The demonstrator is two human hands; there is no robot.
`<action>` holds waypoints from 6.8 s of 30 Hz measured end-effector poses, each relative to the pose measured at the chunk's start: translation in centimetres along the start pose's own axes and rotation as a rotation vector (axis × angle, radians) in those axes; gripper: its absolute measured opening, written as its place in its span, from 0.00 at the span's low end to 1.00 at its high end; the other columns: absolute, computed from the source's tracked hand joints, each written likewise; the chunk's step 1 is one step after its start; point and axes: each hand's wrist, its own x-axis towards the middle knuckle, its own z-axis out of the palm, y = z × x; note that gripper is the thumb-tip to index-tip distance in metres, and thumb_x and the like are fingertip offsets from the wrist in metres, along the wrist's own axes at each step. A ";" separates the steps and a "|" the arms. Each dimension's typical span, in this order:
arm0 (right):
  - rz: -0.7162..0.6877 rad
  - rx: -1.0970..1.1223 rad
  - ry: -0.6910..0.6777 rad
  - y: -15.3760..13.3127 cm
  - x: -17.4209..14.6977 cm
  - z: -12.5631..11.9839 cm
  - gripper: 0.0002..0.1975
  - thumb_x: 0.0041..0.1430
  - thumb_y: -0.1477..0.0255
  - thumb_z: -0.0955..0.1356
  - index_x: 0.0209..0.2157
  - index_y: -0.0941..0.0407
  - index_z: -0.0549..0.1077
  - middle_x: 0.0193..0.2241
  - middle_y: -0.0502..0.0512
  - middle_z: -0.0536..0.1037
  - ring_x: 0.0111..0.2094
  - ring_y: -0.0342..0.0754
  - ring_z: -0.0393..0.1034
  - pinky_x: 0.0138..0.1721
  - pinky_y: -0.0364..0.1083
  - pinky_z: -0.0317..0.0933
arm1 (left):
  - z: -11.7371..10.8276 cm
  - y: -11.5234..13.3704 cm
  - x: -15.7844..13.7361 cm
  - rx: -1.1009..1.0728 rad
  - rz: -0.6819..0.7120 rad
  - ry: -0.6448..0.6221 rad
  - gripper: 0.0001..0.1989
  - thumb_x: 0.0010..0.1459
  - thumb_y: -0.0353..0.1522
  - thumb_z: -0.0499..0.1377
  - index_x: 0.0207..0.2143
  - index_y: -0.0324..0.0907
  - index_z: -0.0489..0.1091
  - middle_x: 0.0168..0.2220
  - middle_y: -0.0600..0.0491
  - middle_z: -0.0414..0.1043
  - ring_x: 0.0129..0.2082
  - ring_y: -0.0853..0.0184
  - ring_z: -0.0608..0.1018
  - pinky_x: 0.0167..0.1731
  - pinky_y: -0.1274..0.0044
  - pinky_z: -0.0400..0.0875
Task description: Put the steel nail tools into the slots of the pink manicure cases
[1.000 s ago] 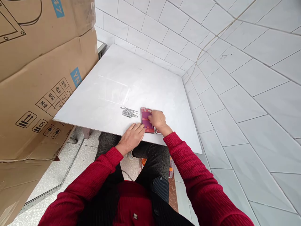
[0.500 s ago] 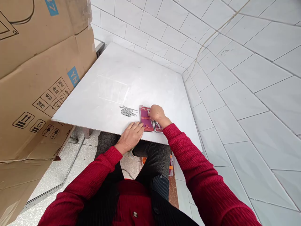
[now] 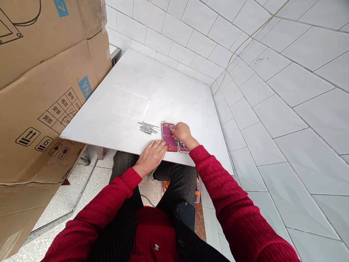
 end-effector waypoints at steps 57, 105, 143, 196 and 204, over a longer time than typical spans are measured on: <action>-0.310 0.741 0.313 10.7 6.7 -0.8 0.06 0.55 0.71 0.70 0.27 0.57 0.79 0.27 0.51 0.80 0.29 0.46 0.71 0.34 0.45 0.62 | -0.4 -0.6 0.3 0.072 0.036 0.012 0.16 0.70 0.26 0.52 0.55 0.39 0.74 0.58 0.45 0.76 0.59 0.56 0.76 0.60 0.62 0.69; -0.258 0.587 0.470 16.6 5.2 1.4 0.12 0.65 0.67 0.69 0.27 0.56 0.74 0.30 0.52 0.76 0.30 0.45 0.66 0.31 0.44 0.53 | -0.8 0.1 3.2 0.091 -0.033 0.086 0.09 0.71 0.31 0.54 0.47 0.44 0.74 0.51 0.48 0.79 0.53 0.58 0.79 0.55 0.62 0.75; 0.083 0.378 0.498 18.0 6.9 0.0 0.12 0.61 0.63 0.70 0.26 0.54 0.74 0.29 0.56 0.79 0.30 0.50 0.70 0.30 0.47 0.53 | -0.1 0.3 2.9 0.146 -0.068 0.076 0.10 0.71 0.30 0.54 0.48 0.43 0.74 0.53 0.47 0.79 0.54 0.57 0.80 0.53 0.63 0.75; -0.113 0.404 0.303 16.3 -3.1 1.9 0.05 0.64 0.68 0.70 0.38 0.55 0.78 0.33 0.51 0.83 0.35 0.46 0.75 0.34 0.43 0.57 | 0.0 0.5 2.9 0.142 -0.062 0.065 0.13 0.72 0.31 0.52 0.49 0.41 0.76 0.52 0.45 0.79 0.54 0.56 0.79 0.53 0.62 0.75; -0.297 0.093 0.096 11.3 -5.4 1.2 0.07 0.64 0.74 0.68 0.35 0.54 0.80 0.33 0.53 0.83 0.37 0.49 0.75 0.33 0.44 0.53 | 0.1 0.6 2.9 0.076 -0.092 0.053 0.15 0.71 0.31 0.51 0.50 0.43 0.76 0.52 0.45 0.79 0.55 0.55 0.78 0.54 0.61 0.74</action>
